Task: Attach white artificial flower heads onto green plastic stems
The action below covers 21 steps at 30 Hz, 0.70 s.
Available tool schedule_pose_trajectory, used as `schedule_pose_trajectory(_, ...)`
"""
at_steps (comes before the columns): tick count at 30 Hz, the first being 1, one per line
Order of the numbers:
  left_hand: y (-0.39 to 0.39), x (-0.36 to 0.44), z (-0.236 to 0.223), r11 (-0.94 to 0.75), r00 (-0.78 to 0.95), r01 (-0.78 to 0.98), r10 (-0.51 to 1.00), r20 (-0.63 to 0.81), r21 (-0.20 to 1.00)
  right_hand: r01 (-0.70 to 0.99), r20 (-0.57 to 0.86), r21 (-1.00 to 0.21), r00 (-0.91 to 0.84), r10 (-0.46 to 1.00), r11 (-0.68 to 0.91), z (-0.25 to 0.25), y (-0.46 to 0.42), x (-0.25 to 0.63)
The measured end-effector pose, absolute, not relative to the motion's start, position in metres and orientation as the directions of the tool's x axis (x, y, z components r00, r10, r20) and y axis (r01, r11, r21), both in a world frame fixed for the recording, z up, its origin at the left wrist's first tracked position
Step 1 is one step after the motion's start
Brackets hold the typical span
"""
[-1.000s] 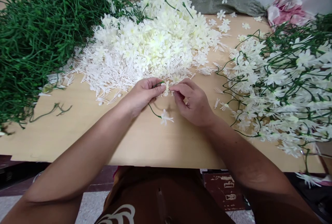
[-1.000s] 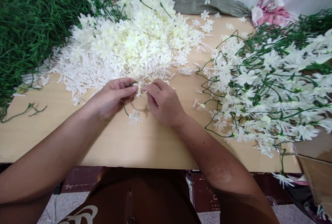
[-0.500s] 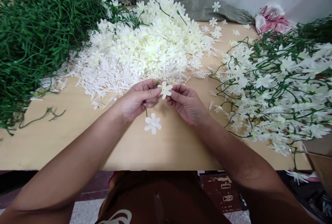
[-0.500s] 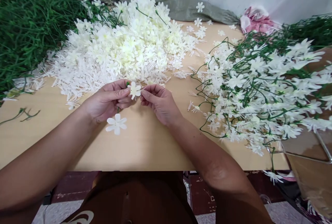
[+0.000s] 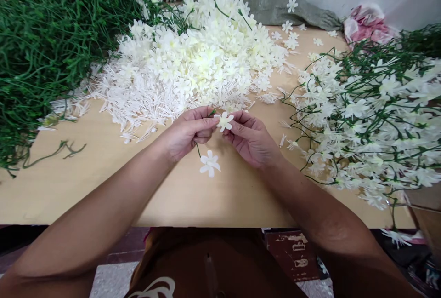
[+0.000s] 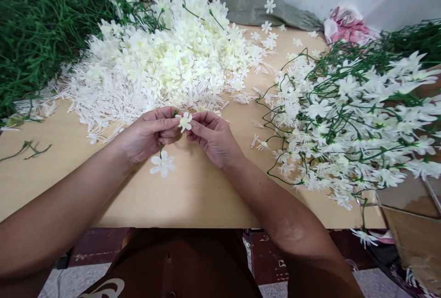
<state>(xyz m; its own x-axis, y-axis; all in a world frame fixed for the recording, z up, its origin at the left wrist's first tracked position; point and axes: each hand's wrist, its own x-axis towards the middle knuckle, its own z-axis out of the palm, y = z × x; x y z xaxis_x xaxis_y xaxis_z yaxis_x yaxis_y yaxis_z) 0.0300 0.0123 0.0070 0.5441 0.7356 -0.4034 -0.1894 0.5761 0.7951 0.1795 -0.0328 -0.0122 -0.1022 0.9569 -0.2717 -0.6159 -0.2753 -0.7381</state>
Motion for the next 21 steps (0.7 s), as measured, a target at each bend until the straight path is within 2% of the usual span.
schedule_pose_trajectory(7, 0.011, 0.032, 0.008, 0.545, 0.539, -0.157, 0.746, -0.391, 0.823, -0.605, -0.261, -0.753, -0.088, 0.961, -0.26, -0.01, -0.034, 0.178)
schedule_pose_trajectory(12, 0.01, 0.034, 0.005, 0.453, 0.485, -0.154, 0.809, -0.332, 0.878, -0.568, -0.239, -0.792, -0.051, 0.97, -0.225, -0.012, -0.034, 0.177)
schedule_pose_trajectory(16, 0.011, 0.033, 0.0, 0.269, 0.395, -0.156, 0.899, -0.19, 0.951, -0.555, -0.226, -0.808, -0.019, 0.974, -0.198, -0.014, -0.034, 0.178)
schedule_pose_trajectory(19, 0.011, 0.03, -0.002, 0.073, 0.337, -0.081, 0.941, -0.041, 0.994, -0.55, -0.237, -0.811, -0.002, 0.971, -0.199, -0.014, -0.034, 0.178)
schedule_pose_trajectory(21, 0.01, 0.028, -0.002, 0.003, 0.332, -0.012, 0.943, 0.002, 1.0, -0.548, -0.249, -0.811, 0.009, 0.968, -0.204, -0.013, -0.034, 0.178)
